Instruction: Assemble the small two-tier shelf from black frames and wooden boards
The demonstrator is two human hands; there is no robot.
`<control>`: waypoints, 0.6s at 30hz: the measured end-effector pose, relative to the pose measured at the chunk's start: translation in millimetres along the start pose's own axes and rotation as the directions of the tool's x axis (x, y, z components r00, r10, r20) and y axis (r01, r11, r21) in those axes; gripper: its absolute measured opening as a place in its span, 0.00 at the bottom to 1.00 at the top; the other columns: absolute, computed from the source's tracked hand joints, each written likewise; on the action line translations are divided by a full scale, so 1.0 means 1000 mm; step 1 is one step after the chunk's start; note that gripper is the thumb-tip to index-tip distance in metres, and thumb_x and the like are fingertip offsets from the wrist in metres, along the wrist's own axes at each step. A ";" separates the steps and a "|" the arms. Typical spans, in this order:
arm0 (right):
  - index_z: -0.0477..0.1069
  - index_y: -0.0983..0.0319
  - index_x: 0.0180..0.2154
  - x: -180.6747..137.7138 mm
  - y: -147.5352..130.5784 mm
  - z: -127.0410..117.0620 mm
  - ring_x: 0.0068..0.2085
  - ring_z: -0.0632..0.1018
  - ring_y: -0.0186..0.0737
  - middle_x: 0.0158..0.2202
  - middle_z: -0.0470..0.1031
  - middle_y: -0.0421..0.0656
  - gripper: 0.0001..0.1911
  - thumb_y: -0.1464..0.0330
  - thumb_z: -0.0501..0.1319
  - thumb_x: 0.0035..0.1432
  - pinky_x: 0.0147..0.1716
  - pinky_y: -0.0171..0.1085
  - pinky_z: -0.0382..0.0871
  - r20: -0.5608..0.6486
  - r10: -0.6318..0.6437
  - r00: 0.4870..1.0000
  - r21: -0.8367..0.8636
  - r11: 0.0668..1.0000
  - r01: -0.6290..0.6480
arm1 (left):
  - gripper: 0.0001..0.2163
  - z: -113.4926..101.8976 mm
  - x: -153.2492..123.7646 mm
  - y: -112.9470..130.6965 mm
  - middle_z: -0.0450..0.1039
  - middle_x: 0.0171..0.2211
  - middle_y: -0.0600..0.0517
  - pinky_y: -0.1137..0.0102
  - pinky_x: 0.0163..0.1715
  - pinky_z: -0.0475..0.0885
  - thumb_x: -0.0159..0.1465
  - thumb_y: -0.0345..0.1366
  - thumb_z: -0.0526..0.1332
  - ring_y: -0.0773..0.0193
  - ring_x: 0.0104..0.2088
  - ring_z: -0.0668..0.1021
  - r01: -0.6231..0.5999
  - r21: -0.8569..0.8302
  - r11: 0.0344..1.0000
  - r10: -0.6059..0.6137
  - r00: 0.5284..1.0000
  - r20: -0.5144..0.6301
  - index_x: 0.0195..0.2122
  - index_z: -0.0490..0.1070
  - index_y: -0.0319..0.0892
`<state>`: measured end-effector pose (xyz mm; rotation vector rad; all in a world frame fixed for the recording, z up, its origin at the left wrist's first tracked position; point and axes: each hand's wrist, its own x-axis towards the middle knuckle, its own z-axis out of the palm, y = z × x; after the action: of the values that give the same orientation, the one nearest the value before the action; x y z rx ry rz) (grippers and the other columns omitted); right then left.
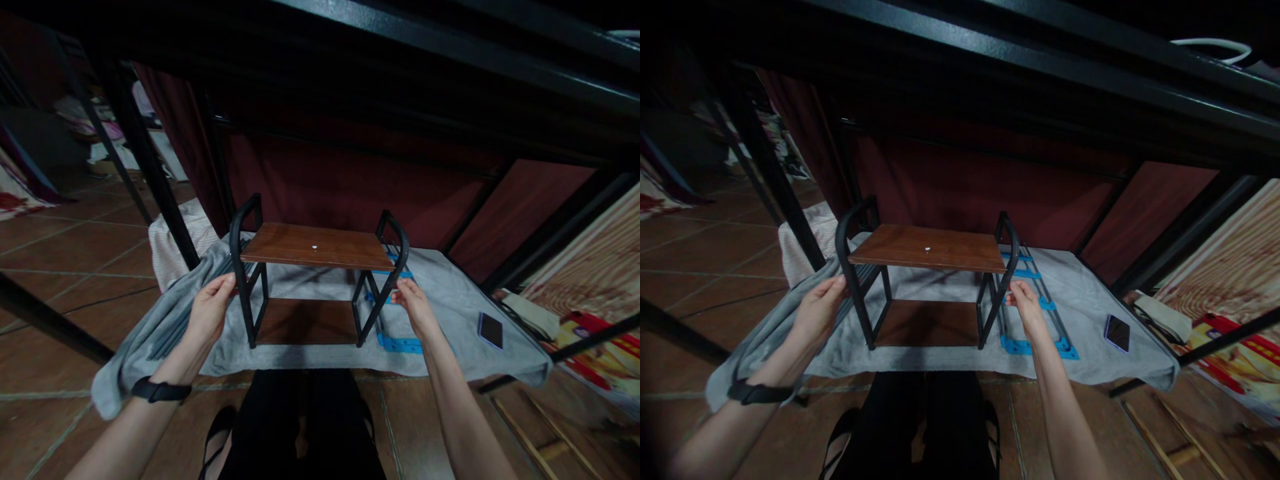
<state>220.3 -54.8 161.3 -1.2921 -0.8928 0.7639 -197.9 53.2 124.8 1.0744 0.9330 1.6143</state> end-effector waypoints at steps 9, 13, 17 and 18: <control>0.65 0.58 0.28 -0.022 0.119 0.000 0.26 0.71 0.39 0.21 0.67 0.37 0.18 0.50 0.58 0.51 0.27 0.36 0.65 -0.021 0.047 0.999 -0.390 0.919 -0.051 | 0.21 -0.015 -0.024 -0.043 0.77 0.44 0.47 0.65 0.49 0.69 0.53 0.46 0.69 0.60 0.44 0.77 0.040 0.082 0.996 -0.032 0.995 -0.094 0.45 0.76 0.40; 0.66 0.58 0.27 -0.034 0.152 -0.003 0.27 0.73 0.41 0.21 0.69 0.39 0.15 0.53 0.58 0.50 0.26 0.36 0.65 -0.017 0.084 0.996 -0.443 0.892 -0.083 | 0.26 -0.022 -0.030 -0.056 0.77 0.44 0.46 0.66 0.42 0.72 0.51 0.49 0.69 0.59 0.42 0.77 0.089 0.122 0.989 -0.076 0.992 -0.102 0.47 0.75 0.40; 0.66 0.58 0.27 -0.040 0.174 -0.006 0.26 0.73 0.40 0.21 0.70 0.38 0.15 0.53 0.59 0.49 0.25 0.35 0.65 -0.023 0.151 0.988 -0.410 0.900 -0.147 | 0.25 -0.033 -0.038 -0.080 0.78 0.40 0.45 0.66 0.39 0.73 0.49 0.52 0.68 0.57 0.40 0.78 0.166 0.198 0.966 -0.146 0.983 -0.110 0.42 0.75 0.38; 0.66 0.59 0.27 -0.040 0.179 -0.007 0.25 0.72 0.39 0.21 0.69 0.37 0.15 0.54 0.59 0.48 0.25 0.35 0.65 -0.032 0.182 0.983 -0.385 0.905 -0.180 | 0.25 -0.037 -0.040 -0.087 0.78 0.39 0.45 0.66 0.38 0.73 0.50 0.53 0.67 0.57 0.39 0.78 0.201 0.252 0.947 -0.176 0.977 -0.117 0.40 0.75 0.37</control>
<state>209.6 -69.6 -21.2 -1.7435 -0.9681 0.7574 -200.4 33.9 24.2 1.0576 1.3012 1.4185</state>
